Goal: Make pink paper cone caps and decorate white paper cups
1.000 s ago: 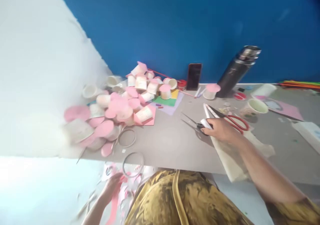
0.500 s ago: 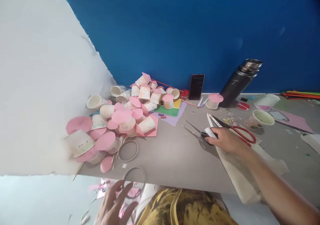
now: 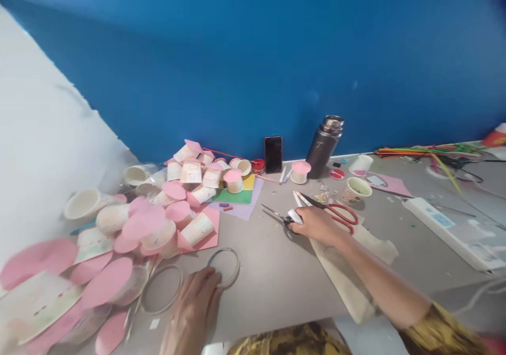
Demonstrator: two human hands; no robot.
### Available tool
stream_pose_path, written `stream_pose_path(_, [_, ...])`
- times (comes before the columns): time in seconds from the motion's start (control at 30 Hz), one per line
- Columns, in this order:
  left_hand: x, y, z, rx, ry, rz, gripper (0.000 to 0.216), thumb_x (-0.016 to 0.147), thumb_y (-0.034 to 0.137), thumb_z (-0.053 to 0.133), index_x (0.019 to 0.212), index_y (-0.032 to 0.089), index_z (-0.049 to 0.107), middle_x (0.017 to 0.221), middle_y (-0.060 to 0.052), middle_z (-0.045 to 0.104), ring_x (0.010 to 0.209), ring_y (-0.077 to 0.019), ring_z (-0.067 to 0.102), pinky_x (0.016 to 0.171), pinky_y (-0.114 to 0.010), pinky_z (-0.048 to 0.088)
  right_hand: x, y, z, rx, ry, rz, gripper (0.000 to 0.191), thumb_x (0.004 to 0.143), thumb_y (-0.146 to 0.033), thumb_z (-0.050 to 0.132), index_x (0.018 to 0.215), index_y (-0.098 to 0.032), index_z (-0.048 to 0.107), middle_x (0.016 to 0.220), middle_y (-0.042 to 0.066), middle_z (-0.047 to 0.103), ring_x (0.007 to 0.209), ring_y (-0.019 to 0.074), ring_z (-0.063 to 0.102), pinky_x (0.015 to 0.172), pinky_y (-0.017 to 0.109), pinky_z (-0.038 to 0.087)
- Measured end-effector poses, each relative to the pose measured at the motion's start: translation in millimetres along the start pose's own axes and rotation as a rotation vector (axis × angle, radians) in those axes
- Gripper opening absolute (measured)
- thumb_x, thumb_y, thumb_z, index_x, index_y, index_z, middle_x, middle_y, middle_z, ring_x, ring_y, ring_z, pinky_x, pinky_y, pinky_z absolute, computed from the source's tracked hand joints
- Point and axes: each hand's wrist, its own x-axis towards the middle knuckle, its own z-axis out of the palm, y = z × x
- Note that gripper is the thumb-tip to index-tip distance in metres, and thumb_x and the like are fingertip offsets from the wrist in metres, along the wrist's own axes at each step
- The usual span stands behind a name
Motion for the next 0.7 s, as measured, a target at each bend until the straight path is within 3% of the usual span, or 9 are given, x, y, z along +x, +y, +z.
stream_pose_path(0.1, [8.0, -11.1, 5.1, 0.014, -0.041, 0.076, 0.019, 0.095, 0.032, 0.06, 0.108, 0.024, 0.071, 0.107, -0.009, 0.074, 0.096, -0.0252, 0.07, 0.078, -0.035, 0.059, 6.0, -3.5, 4.0, 0.013, 0.002, -0.001, 0.021, 0.085, -0.041, 0.063, 0.081, -0.021, 0.067, 0.089, 0.009, 0.076, 0.08, 0.0231, 0.067, 0.06, 0.029, 0.029])
stream_pose_path(0.2, [0.9, -16.1, 6.4, 0.005, -0.018, 0.046, 0.016, 0.096, 0.03, 0.059, 0.105, 0.026, 0.071, 0.11, -0.008, 0.073, 0.098, -0.0258, 0.069, 0.081, -0.039, 0.059, 10.4, -3.5, 5.1, 0.03, 0.01, 0.002, 0.022, 0.084, -0.042, 0.063, 0.082, -0.021, 0.069, 0.09, 0.01, 0.077, 0.082, 0.0242, 0.069, 0.061, 0.029, 0.031])
stream_pose_path(0.53, [-4.3, -3.1, 13.1, -0.039, 0.046, -0.026, 0.013, 0.095, 0.024, 0.061, 0.103, 0.025, 0.071, 0.116, -0.011, 0.07, 0.1, -0.0269, 0.067, 0.086, -0.042, 0.056, 24.3, 2.0, 7.9, 0.088, 0.082, 0.008, 0.028, 0.089, -0.045, 0.062, 0.081, -0.019, 0.067, 0.088, 0.013, 0.076, 0.084, 0.0274, 0.069, 0.065, 0.03, 0.035])
stream_pose_path(0.7, [5.1, -1.4, 17.0, -0.064, 0.049, -0.038, 0.012, 0.096, 0.024, 0.059, 0.102, 0.024, 0.069, 0.114, -0.011, 0.069, 0.101, -0.0268, 0.066, 0.088, -0.043, 0.055, 16.7, 10.2, 3.2, 0.193, 0.081, -0.094, 0.035, 0.091, -0.05, 0.062, 0.073, -0.021, 0.059, 0.074, 0.003, 0.069, 0.07, 0.0187, 0.062, 0.061, 0.027, 0.035])
